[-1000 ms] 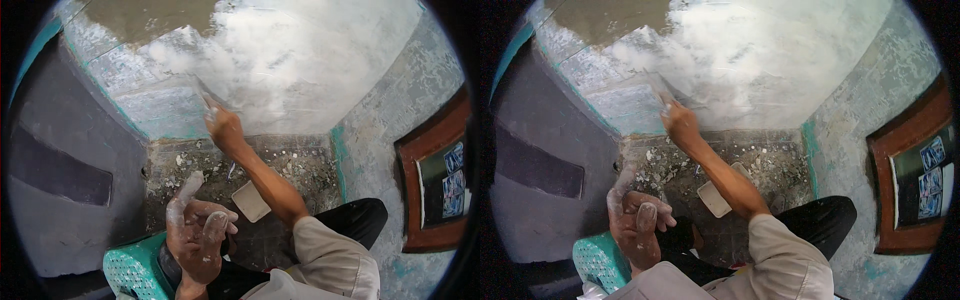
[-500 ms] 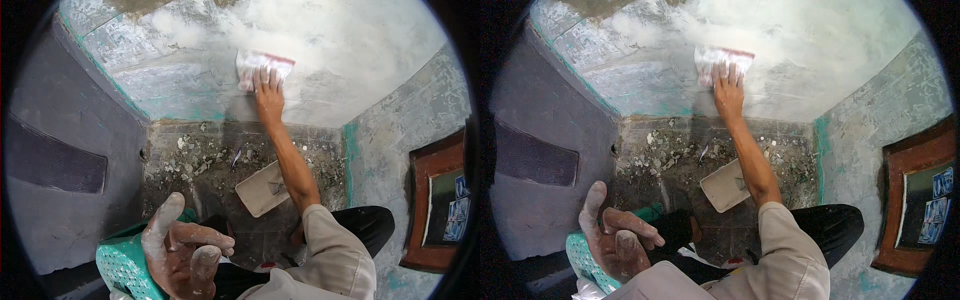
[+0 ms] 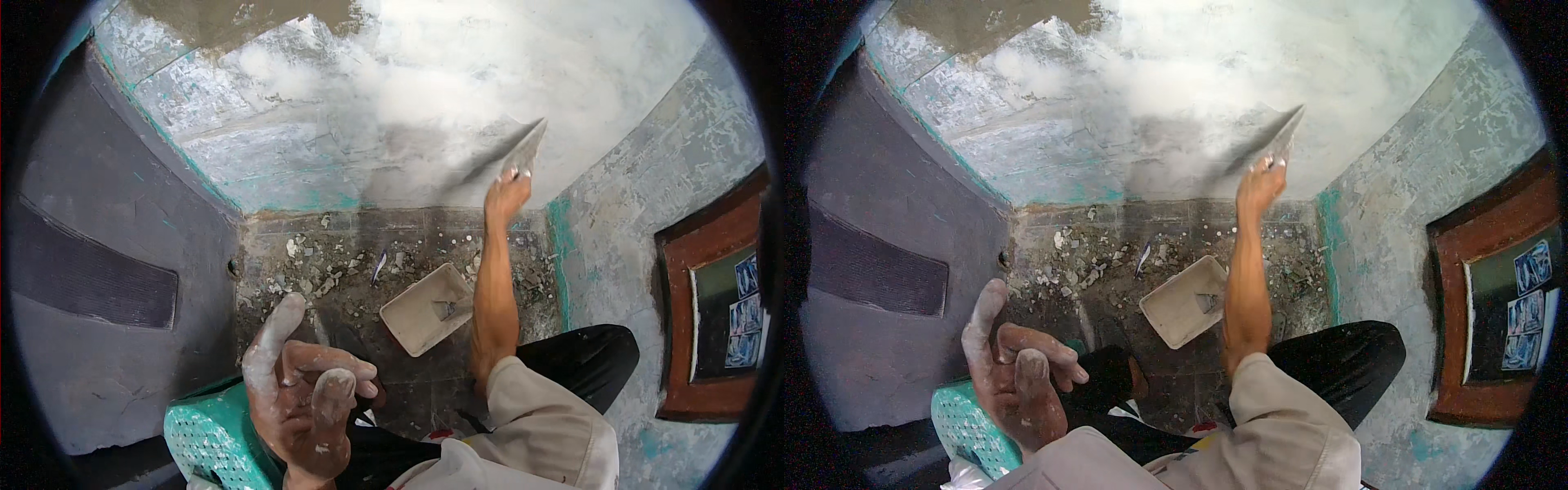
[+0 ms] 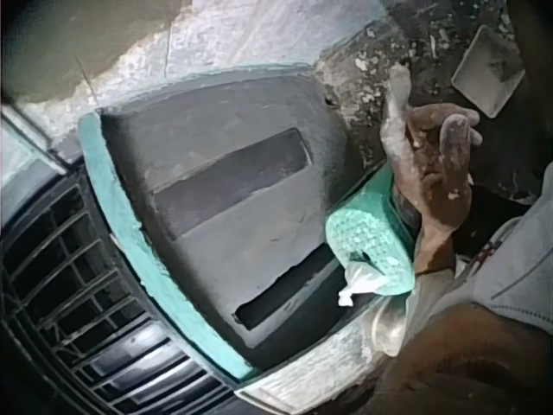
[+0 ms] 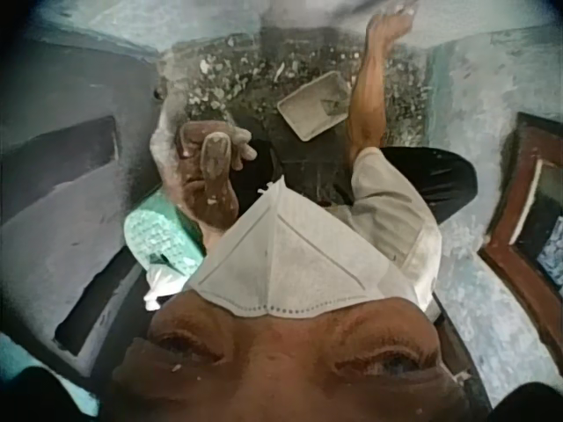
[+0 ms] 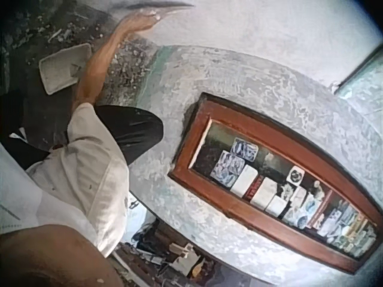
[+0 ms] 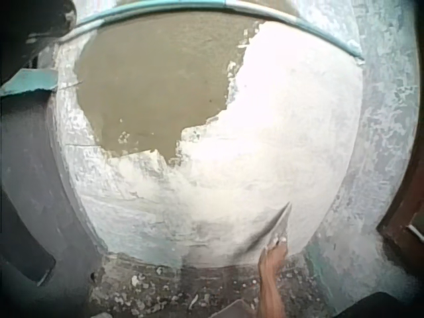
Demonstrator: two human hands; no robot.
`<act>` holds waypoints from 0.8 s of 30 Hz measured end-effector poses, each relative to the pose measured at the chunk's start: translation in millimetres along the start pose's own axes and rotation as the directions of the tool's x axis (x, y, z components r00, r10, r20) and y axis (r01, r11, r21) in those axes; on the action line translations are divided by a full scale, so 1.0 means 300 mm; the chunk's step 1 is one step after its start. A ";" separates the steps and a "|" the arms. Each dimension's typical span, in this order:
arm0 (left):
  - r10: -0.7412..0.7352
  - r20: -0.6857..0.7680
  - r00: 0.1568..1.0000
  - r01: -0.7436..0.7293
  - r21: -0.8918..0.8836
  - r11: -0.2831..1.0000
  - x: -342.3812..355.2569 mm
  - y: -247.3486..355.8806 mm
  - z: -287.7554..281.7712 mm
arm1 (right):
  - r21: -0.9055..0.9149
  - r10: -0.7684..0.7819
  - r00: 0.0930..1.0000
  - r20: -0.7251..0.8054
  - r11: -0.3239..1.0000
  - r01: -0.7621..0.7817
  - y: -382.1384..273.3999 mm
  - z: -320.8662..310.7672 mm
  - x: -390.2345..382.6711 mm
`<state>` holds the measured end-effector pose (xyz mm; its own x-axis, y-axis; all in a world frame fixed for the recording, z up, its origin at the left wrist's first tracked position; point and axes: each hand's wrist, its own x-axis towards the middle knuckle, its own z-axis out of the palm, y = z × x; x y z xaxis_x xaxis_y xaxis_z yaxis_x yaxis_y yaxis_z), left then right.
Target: Applying plaster or wall putty to a damaged wall surface using a hand scraper.
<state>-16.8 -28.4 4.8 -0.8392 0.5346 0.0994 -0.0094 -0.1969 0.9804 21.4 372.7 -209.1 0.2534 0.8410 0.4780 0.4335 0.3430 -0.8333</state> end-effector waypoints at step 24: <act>0.016 0.013 1.000 -0.016 -0.016 1.000 -0.005 0.012 0.017 | 0.147 -0.466 0.884 0.042 0.878 0.456 -0.346 -0.032 0.045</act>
<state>-13.0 -25.8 9.2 -0.8319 0.5423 0.1176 -0.0046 -0.2187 0.9758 -12.0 344.5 -113.5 -0.0143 0.6011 0.7991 0.3687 0.7460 -0.5545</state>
